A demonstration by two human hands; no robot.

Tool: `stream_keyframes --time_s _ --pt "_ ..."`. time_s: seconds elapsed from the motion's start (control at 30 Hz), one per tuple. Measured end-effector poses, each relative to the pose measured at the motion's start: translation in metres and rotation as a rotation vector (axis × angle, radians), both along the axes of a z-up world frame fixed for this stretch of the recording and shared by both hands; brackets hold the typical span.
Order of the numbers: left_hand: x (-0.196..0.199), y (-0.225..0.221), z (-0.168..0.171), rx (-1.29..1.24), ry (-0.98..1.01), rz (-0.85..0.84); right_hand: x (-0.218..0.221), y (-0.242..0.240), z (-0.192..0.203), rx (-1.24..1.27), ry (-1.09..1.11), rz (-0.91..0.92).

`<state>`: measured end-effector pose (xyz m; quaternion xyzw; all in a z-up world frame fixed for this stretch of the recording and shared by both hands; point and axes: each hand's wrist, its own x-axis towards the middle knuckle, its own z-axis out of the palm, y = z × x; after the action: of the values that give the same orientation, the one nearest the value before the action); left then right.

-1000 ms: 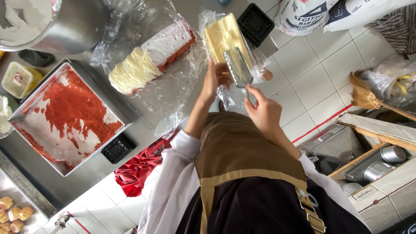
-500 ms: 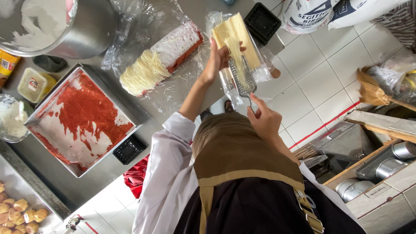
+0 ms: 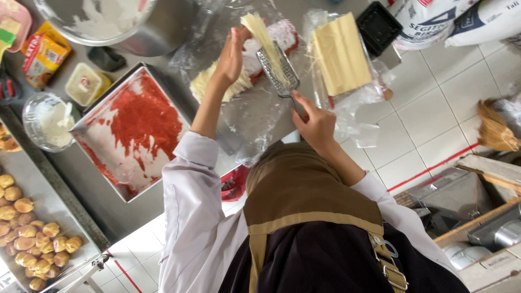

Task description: The person uses a grater to grate cheese directly onto the top of a red velvet cake roll, spreading the cheese shavings across the surface by hand.

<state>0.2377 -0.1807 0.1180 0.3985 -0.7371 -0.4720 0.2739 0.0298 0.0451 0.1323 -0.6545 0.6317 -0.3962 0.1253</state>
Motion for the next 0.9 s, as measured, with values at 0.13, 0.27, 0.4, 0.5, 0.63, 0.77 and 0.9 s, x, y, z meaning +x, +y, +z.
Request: stream_keyframes --time_s 0.13,0.27,0.4,0.5,0.63,0.77,0.9 --pt "0.049 -0.015 -0.021 -0.139 -0.21 0.067 0.03 -0.017 -0.013 0.07 -0.025 0.001" --pt "0.074 -0.021 -0.04 -0.114 -0.41 0.023 0.049 -0.021 -0.033 0.139 -0.013 0.012" --pt "0.081 -0.025 -0.043 -0.05 -0.541 -0.006 0.058 -0.018 -0.052 0.199 0.059 0.001" --pt "0.082 -0.027 -0.035 0.035 -0.617 0.007 0.062 -0.016 -0.056 0.229 0.069 -0.006" --pt "0.088 -0.033 -0.035 -0.009 -0.565 -0.011 0.064 -0.015 -0.053 0.226 0.063 -0.015" --pt "0.088 -0.043 -0.044 -0.309 -0.684 0.011 0.066 -0.017 -0.047 0.242 0.054 -0.018" --pt "0.08 -0.042 -0.032 -0.392 -0.636 0.085 0.068 -0.019 -0.039 0.261 0.036 -0.01"
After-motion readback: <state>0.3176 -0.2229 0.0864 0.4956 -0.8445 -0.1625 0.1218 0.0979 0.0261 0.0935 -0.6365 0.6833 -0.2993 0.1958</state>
